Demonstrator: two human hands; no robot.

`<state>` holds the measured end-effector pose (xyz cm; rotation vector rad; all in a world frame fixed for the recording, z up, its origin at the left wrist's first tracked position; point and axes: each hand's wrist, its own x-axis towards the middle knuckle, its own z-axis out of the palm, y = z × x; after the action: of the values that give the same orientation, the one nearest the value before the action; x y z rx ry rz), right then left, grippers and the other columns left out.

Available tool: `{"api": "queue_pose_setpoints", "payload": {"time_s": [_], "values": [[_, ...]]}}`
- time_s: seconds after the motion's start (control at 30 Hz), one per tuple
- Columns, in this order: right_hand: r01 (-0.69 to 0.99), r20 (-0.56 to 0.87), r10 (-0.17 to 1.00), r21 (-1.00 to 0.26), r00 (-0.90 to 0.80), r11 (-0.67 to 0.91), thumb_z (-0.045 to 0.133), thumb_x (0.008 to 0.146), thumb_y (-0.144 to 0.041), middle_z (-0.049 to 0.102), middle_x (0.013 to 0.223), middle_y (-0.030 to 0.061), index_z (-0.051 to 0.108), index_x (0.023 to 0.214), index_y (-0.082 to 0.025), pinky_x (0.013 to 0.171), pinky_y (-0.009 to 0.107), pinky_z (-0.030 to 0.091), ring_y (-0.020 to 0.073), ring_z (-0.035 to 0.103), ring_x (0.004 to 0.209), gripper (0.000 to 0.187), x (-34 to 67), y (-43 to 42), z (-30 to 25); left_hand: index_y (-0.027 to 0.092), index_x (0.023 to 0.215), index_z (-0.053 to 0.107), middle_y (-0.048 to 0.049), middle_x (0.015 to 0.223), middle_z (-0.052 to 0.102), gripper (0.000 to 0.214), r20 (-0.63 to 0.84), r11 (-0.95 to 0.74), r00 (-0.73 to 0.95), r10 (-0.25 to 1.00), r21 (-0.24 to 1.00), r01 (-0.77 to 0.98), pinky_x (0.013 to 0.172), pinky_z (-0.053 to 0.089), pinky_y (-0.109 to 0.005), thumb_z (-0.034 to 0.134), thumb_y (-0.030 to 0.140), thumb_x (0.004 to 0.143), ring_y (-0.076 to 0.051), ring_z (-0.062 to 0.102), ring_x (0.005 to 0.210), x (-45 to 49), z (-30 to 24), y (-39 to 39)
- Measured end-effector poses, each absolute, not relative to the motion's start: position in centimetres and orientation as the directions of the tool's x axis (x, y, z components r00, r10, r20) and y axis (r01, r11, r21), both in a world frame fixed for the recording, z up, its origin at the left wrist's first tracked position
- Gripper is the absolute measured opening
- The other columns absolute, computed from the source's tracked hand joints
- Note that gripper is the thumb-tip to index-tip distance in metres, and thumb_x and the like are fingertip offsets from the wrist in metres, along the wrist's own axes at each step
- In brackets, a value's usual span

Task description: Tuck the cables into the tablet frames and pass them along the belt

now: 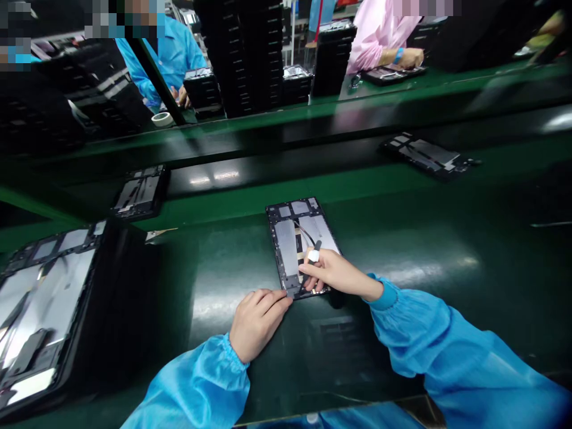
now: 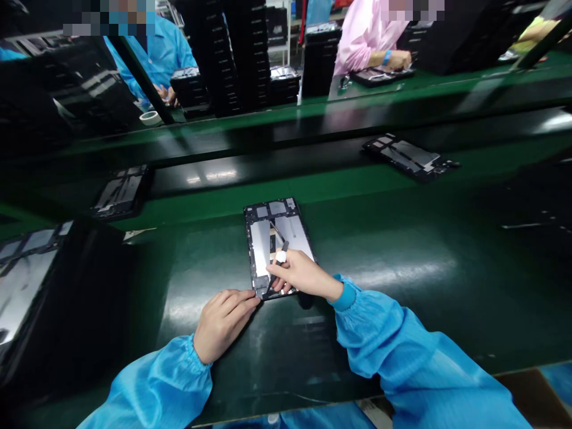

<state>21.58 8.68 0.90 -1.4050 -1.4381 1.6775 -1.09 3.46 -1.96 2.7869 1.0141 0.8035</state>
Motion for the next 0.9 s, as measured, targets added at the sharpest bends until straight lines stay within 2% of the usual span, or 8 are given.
{"api": "queue_pose_setpoints", "payload": {"time_s": [0.3, 0.47, 0.57, 0.73, 0.9], "values": [[0.239, -0.382, 0.873, -0.917, -0.302, -0.319, 0.068, 0.084, -0.032, 0.068, 0.056, 0.0016, 0.054, 0.078, -0.018, 0.043, 0.021, 0.054, 0.0171, 0.07, 0.053, 0.021, 21.6, 8.6, 0.8, 0.018, 0.113, 0.061, -0.0034, 0.109, 0.069, 0.019, 0.447, -0.787, 0.656, 0.608, 0.228, 0.574, 0.075, 0.043, -0.03, 0.05, 0.019, 0.099, -0.017, 0.056, 0.09, -1.2, -2.1, 3.5], [0.228, -0.362, 0.879, -0.926, -0.309, -0.301, 0.068, 0.083, -0.036, 0.068, 0.057, 0.0015, 0.055, 0.078, -0.018, 0.043, 0.021, 0.054, 0.016, 0.068, 0.05, 0.023, 21.5, 8.7, 0.5, 0.019, 0.129, 0.055, -0.0064, 0.115, 0.065, 0.034, 0.361, -0.817, 0.758, 0.543, 0.02, 0.576, 0.071, 0.042, -0.032, 0.033, 0.015, 0.103, -0.019, 0.055, 0.091, -1.2, -1.4, 3.0], [0.192, -0.321, 0.903, -0.942, -0.285, -0.274, 0.069, 0.081, -0.042, 0.067, 0.057, 0.0007, 0.053, 0.077, -0.019, 0.042, 0.022, 0.054, 0.0175, 0.069, 0.053, 0.028, 21.9, 8.4, 0.4, 0.018, 0.131, 0.053, -0.0082, 0.116, 0.064, 0.037, 0.313, -0.815, 0.782, 0.54, -0.04, 0.578, 0.07, 0.041, -0.033, 0.03, 0.013, 0.103, -0.02, 0.054, 0.091, -1.2, -1.2, 3.0], [0.212, -0.154, 0.977, -0.97, -0.148, -0.121, 0.064, 0.085, -0.045, 0.065, 0.061, 0.0004, 0.053, 0.075, -0.02, 0.043, 0.022, 0.051, 0.0166, 0.067, 0.054, 0.03, 23.8, 6.5, 0.2, 0.021, 0.128, 0.055, -0.0076, 0.114, 0.062, 0.035, 0.293, -0.829, 0.788, 0.541, 0.03, 0.558, 0.072, 0.041, -0.032, 0.031, 0.015, 0.103, -0.02, 0.053, 0.093, -1.3, -1.2, 3.9], [0.333, -0.1, 0.984, -0.942, -0.144, -0.047, 0.057, 0.091, -0.037, 0.064, 0.063, -0.0007, 0.055, 0.077, -0.02, 0.046, 0.022, 0.049, 0.0133, 0.061, 0.048, 0.022, 24.6, 5.1, 0.1, 0.022, 0.126, 0.056, -0.0079, 0.111, 0.061, 0.032, 0.325, -0.832, 0.772, 0.546, 0.099, 0.546, 0.072, 0.042, -0.031, 0.035, 0.015, 0.102, -0.019, 0.053, 0.093, -1.3, -1.5, 4.3]]}}
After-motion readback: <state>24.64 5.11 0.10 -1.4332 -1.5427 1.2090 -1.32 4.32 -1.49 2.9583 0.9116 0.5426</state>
